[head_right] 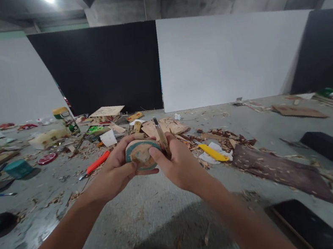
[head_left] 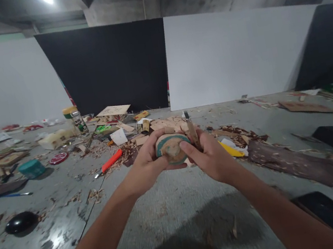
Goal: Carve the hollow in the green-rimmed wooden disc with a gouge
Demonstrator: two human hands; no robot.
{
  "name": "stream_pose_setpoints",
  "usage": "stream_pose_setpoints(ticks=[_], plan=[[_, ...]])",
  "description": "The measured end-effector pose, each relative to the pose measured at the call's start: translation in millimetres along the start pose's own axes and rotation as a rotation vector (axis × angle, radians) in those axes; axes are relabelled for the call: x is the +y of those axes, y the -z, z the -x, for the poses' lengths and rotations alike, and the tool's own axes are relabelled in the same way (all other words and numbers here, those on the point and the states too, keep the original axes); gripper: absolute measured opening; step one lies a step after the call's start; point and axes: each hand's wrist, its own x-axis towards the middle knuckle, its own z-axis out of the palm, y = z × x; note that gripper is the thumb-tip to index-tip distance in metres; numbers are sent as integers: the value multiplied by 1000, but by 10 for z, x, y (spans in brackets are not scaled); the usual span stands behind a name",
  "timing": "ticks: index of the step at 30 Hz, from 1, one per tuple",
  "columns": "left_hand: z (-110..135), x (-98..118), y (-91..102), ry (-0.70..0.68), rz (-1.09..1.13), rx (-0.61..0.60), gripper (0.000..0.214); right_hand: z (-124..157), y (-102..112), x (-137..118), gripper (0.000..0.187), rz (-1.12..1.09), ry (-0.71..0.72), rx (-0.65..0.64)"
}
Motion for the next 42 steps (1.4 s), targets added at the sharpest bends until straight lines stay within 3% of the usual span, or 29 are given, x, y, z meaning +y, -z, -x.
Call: stream_pose_setpoints(ticks=[6, 11, 18, 42], plan=[[-10, -67, 70, -60, -4, -64, 54, -11, 11, -1, 26, -25, -40, -24], [-22, -94, 116, -11, 14, -51, 51, -12, 3, 30, 19, 14, -57, 0], [-41, -103, 122, -13, 28, -22, 50, -15, -32, 29, 33, -34, -26, -48], [-50, -143, 129, 18, 57, 34, 58, -29, -70, 81, 45, -125, 42, -39]])
